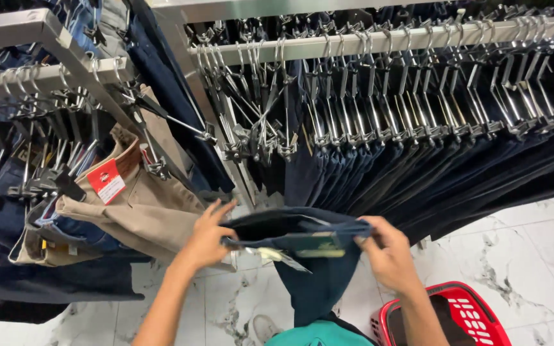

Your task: Picking up pants from a basket and hanging them onto a display rack using hangers.

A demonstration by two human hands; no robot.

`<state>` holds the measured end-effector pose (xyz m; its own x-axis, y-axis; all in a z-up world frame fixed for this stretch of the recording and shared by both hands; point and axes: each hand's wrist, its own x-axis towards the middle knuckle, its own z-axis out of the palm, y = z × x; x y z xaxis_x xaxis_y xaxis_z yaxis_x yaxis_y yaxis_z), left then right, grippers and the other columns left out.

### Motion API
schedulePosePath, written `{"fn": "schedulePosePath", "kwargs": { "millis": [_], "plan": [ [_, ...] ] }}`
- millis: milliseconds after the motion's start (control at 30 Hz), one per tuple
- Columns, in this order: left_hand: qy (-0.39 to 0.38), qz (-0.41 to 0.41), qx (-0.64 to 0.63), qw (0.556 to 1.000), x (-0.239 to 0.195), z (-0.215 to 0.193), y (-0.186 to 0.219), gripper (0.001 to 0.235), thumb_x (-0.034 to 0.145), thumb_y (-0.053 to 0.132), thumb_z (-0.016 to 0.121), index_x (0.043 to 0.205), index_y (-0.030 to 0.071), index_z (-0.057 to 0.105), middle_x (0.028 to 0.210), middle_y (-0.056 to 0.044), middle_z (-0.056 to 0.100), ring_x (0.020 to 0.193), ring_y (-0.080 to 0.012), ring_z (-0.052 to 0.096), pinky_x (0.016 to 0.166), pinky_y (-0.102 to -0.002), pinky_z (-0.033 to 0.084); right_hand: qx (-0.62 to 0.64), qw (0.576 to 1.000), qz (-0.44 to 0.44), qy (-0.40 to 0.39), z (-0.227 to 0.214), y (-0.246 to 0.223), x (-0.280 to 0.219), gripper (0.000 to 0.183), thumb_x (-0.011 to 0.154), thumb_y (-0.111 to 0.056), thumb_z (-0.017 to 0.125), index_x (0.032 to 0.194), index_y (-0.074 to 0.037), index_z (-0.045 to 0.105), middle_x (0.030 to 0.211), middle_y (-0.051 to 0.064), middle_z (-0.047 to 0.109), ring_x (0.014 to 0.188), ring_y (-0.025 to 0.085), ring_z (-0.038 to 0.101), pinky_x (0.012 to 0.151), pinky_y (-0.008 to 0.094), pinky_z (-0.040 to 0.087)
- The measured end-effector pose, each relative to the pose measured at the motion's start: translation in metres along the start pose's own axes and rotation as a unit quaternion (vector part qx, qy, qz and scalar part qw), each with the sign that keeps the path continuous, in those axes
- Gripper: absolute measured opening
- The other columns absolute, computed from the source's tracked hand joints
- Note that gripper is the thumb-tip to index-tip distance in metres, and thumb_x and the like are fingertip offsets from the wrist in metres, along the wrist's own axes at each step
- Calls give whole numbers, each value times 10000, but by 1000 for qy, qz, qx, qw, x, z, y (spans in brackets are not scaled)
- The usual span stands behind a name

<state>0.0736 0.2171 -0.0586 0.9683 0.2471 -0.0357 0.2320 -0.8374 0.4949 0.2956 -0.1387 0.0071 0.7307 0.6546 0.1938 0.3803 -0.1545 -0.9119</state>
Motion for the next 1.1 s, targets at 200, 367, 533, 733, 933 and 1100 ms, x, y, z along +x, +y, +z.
{"fn": "schedulePosePath", "kwargs": {
  "millis": [200,367,533,733,933,1100],
  "plan": [
    [101,65,-77,990,-29,-82,70,298,796,223,853,640,99,631,708,17,639,635,-150,600,593,-308,439,-2,992,42,121,2,35,24,224,1013,-171,595,1190,-55,668,1038,43,721,948,147,670,869,299,533],
    [195,144,-79,967,-24,-101,116,327,824,26,779,649,81,508,628,4,518,541,-130,474,504,-272,369,20,973,116,198,25,31,51,311,1007,-190,477,1269,-66,589,1129,78,634,1040,189,590,933,335,451],
    [258,137,-63,954,-23,-106,104,377,658,26,885,539,114,539,530,-22,622,478,-231,622,453,-273,500,63,928,7,368,42,34,75,507,1000,-209,729,575,-124,466,485,-44,349,505,87,350,536,216,315],
    [279,140,-49,949,-30,-90,123,404,697,89,901,554,130,525,603,11,648,512,-192,649,474,-218,514,-7,918,25,395,30,17,80,514,1046,-194,693,592,-105,471,489,-13,400,516,102,373,562,260,332],
    [332,65,-90,937,-35,-71,94,396,632,86,938,523,135,560,567,-1,696,508,-191,686,515,-231,549,-10,920,3,392,46,31,60,508,927,-84,735,531,-140,423,443,-47,389,449,90,392,553,213,359],
    [273,-15,-149,950,-63,-62,110,342,687,186,934,975,159,752,1007,20,785,887,-114,724,819,-261,548,74,929,26,363,38,-25,52,531,930,-77,641,569,-145,257,563,-63,212,567,72,223,581,275,191]
  ]
}}
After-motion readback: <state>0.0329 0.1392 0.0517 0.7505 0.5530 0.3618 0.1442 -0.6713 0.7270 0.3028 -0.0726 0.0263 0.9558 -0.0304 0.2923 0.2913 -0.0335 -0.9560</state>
